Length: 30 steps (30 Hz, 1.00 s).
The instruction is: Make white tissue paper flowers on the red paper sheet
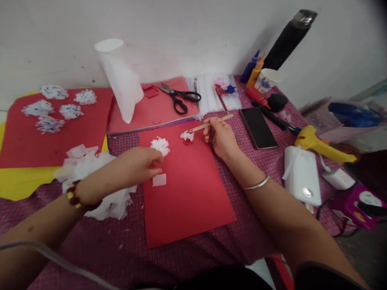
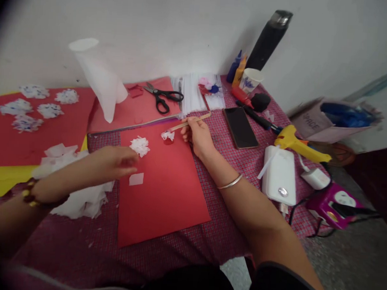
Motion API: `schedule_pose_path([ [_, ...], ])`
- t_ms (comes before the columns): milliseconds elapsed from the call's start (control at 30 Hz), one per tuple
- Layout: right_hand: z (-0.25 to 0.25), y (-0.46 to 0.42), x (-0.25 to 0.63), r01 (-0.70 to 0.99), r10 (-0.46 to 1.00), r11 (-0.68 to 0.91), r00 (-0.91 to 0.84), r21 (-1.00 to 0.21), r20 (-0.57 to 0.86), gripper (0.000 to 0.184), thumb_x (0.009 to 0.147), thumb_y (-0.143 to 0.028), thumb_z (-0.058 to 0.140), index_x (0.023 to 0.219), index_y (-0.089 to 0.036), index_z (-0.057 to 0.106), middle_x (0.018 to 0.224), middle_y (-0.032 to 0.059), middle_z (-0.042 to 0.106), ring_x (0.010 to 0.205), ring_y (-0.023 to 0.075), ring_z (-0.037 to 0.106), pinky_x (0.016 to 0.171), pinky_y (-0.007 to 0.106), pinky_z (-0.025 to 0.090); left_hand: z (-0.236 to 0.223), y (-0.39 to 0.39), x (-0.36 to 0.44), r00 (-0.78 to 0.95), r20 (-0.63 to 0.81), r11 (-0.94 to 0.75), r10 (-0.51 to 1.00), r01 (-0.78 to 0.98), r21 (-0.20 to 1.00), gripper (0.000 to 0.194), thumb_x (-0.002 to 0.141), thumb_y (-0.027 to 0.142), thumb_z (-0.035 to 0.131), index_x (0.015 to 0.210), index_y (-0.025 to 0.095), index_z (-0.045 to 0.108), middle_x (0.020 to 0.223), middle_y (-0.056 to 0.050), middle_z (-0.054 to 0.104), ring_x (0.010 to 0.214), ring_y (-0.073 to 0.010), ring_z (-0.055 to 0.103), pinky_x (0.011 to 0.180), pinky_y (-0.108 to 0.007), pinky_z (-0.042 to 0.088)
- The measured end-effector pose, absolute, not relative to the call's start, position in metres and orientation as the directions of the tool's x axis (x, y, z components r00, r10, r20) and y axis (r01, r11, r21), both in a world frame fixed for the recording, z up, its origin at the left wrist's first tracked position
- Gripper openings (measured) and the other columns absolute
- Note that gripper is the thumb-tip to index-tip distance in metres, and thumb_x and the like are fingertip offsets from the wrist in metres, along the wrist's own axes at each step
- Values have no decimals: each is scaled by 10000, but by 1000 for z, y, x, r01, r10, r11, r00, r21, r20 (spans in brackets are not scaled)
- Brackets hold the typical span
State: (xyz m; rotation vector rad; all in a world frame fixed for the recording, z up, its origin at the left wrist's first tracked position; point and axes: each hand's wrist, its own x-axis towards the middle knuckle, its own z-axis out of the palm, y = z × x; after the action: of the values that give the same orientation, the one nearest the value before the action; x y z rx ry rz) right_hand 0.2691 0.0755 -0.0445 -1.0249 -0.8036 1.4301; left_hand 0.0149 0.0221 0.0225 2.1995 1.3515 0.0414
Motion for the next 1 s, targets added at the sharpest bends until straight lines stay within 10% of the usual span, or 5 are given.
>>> schedule_pose_path([
  [167,-42,73,268,-388,991,-114,24,-914,-134,219,939,-335,550,794,-175,587,505,-56,568,379,63,462,396,191,345,-4,-10,6,447,-276,-355,851,877,325,222,793,401,620,902,212,581,830,-58,637,705,-214,567,591,-298,338],
  [400,-38,71,266,-366,993,-91,40,-926,-113,229,913,-379,582,793,-183,583,504,-56,571,381,67,466,383,188,335,-14,-16,3,437,-230,-194,870,731,654,291,818,390,580,634,209,445,688,8,510,594,-129,449,572,-269,339],
  [600,-17,66,264,-465,999,-19,30,-885,-37,198,868,-370,616,815,-180,597,512,-60,576,391,63,476,409,181,372,20,5,20,352,-239,65,905,440,896,205,707,317,639,768,215,472,650,52,494,578,-103,464,551,-237,360],
  [1000,10,45,256,-358,966,192,-96,-914,240,271,880,-480,584,877,-210,609,586,-47,623,457,76,530,477,198,440,44,50,69,352,26,-158,936,353,922,455,725,262,622,1164,190,527,828,0,602,611,-112,518,525,-231,390],
])
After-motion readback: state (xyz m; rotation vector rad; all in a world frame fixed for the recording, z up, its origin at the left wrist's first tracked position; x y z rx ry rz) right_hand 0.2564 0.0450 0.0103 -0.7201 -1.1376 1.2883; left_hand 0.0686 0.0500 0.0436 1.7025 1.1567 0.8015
